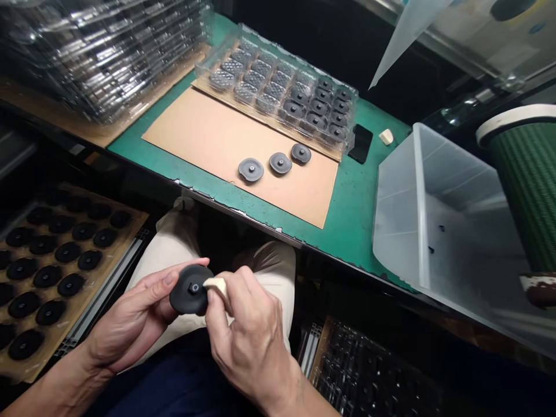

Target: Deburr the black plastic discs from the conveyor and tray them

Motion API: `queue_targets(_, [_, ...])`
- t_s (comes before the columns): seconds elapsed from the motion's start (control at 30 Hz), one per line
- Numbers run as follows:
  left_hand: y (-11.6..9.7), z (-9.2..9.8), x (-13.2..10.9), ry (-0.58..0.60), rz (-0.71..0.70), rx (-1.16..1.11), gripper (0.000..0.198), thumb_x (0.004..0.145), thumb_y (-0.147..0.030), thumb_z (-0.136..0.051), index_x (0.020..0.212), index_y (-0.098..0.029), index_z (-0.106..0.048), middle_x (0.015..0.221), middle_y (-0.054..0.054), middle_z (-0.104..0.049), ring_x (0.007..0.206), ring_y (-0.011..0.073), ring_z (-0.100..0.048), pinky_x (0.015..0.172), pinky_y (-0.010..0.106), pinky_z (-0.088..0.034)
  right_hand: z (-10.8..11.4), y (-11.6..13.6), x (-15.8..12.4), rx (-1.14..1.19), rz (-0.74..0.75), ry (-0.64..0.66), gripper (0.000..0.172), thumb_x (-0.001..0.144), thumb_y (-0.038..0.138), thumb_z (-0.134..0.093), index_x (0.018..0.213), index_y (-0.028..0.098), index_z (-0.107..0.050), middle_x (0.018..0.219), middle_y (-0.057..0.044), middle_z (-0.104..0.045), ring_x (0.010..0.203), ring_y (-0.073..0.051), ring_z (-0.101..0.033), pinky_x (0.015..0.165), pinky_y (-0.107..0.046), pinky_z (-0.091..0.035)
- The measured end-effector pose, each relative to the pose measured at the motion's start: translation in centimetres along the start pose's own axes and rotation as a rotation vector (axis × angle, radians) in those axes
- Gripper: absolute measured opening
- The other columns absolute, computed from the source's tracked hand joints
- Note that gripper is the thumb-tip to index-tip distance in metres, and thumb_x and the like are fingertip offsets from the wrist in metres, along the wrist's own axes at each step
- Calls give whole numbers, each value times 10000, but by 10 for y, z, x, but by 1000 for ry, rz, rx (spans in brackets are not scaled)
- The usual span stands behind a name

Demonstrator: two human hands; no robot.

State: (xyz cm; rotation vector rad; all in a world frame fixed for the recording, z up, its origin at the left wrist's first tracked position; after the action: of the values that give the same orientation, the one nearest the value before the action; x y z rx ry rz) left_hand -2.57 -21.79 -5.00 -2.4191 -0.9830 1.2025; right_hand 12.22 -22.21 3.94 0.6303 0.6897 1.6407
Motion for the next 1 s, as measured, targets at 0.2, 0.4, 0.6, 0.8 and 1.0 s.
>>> queue_targets(0.2, [5, -8, -1, 138, 125, 133, 434, 933, -463, -697, 1269, -196, -765, 1212, 135, -755, 1045, 253, -679, 877, 317, -554, 1, 8, -2, -44, 140, 21, 190, 1055, 147, -490, 1172, 175, -637, 989, -78, -604, 838, -205, -568, 736, -346, -424])
queue_targets(0.4, [-9, -6, -1, 48, 17, 42, 434, 931, -419, -726, 1331, -253, -725, 1182, 84, -764, 1084, 198, -669, 954, 257, -515, 1, 6, 0, 86, 55, -63, 162, 1053, 152, -515, 1136, 181, -651, 887, -43, -566, 725, -170, -520, 668, -322, -414])
queue_targets(0.6, [-3, -8, 0, 167, 114, 154, 388, 984, -414, -653, 1292, -200, -750, 1103, 107, -758, 940, 170, -643, 830, 248, -534, -5, 6, -2, 7, 149, -34, 245, 1041, 107, -497, 1222, 182, -644, 1022, -88, -616, 849, -214, -560, 744, -362, -426])
queue_targets(0.8, [-5, -14, 2, 172, 15, 15, 376, 963, -404, -684, 1300, -247, -742, 1167, 87, -745, 980, 167, -648, 892, 251, -527, 6, 14, 6, 17, 205, -147, 197, 1036, 137, -548, 1197, 185, -651, 999, -76, -632, 823, -206, -555, 741, -355, -426])
queue_targets(1.0, [-25, 3, 3, -23, -211, 84, 444, 837, -345, -840, 1272, -306, -756, 1139, 38, -736, 1061, 169, -622, 928, 207, -495, -20, -7, 5, 332, -146, -16, 170, 1088, 262, -515, 996, 197, -643, 821, -10, -558, 696, -156, -500, 646, -295, -411])
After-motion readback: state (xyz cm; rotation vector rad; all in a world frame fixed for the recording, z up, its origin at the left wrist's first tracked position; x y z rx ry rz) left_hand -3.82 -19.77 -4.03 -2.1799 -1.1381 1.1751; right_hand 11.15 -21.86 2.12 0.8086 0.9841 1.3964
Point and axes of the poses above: each hand's wrist, its own x-axis towards the middle knuckle, its own z-axis out of the back of the hand, y = z × x, the point moved 8 cm from there along x, towards the middle knuckle
